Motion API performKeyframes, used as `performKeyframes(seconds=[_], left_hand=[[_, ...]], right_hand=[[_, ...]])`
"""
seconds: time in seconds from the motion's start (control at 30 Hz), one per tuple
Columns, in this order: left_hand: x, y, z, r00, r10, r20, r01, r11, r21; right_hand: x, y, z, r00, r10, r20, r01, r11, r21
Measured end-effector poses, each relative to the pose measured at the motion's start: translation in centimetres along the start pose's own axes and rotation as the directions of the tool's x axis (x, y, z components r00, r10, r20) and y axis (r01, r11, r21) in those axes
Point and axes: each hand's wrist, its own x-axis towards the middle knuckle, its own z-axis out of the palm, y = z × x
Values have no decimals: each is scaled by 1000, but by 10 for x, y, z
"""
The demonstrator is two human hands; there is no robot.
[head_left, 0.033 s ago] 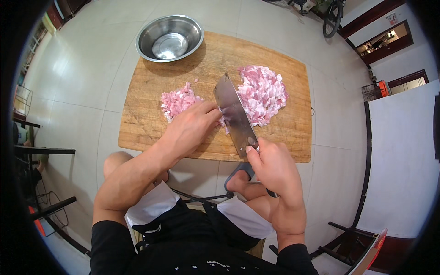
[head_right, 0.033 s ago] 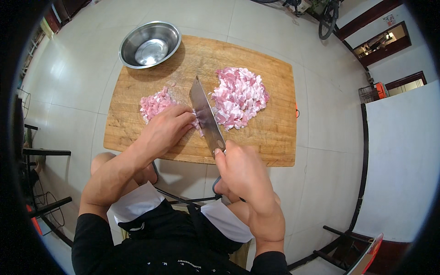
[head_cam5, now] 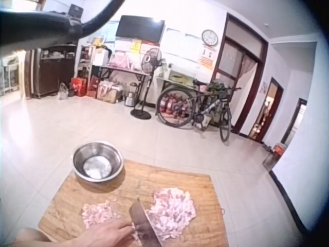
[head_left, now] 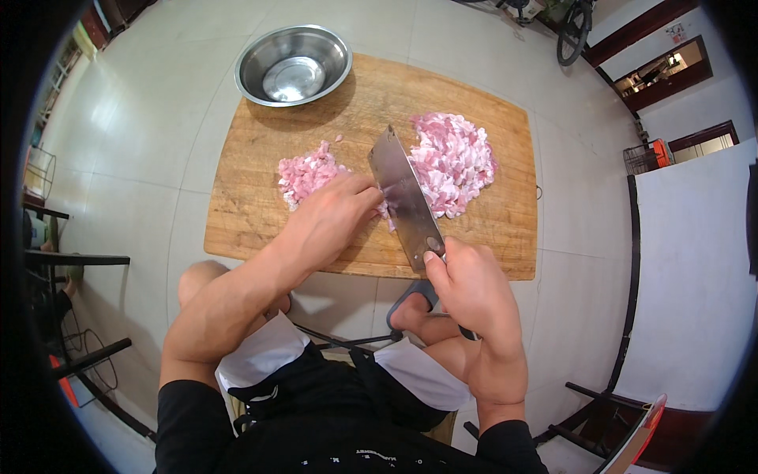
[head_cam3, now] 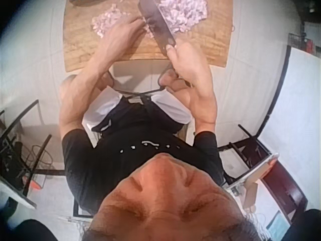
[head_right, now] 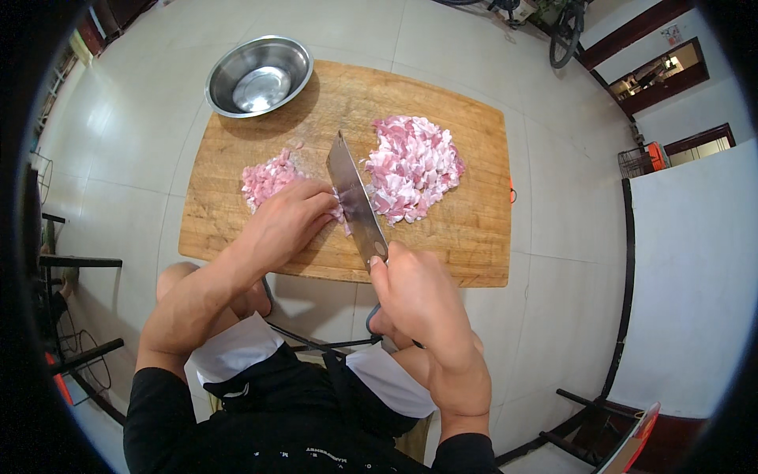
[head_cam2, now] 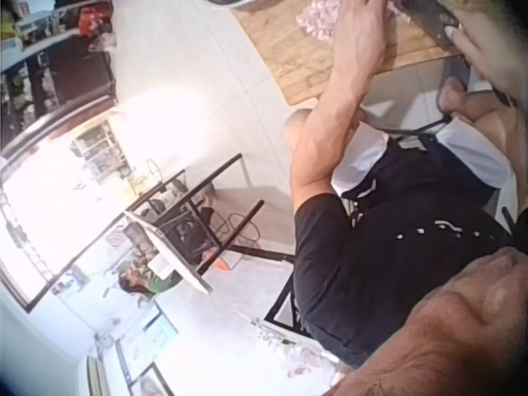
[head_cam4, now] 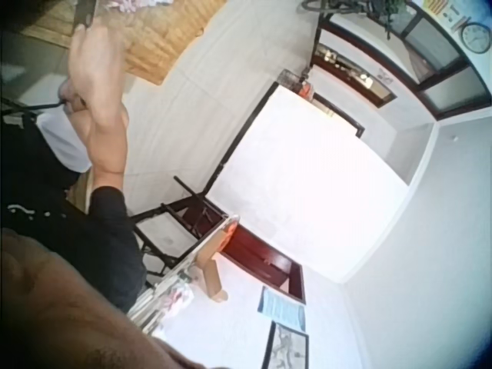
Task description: The person uses a cleaver to chop raw meat into small pieces on a wooden cutting board. The person repeatedly slices the meat and gathers the chopped pieces into a pile.
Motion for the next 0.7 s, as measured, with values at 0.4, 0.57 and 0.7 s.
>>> performKeyframes(seconds=[0.4,0.57,0.7], left_hand=[[3,-5,-7,988,105,116,-96,992,-85],[-3,-1,-7,999,26,33,-24,997,-75],[-2,-2,0,999,10,-43,-12,999,-39]], right_hand=[[75,8,31,983,-30,-182,72,970,232],[65,11,21,997,2,-77,28,924,382],[48,12,17,994,-33,-104,58,968,244]])
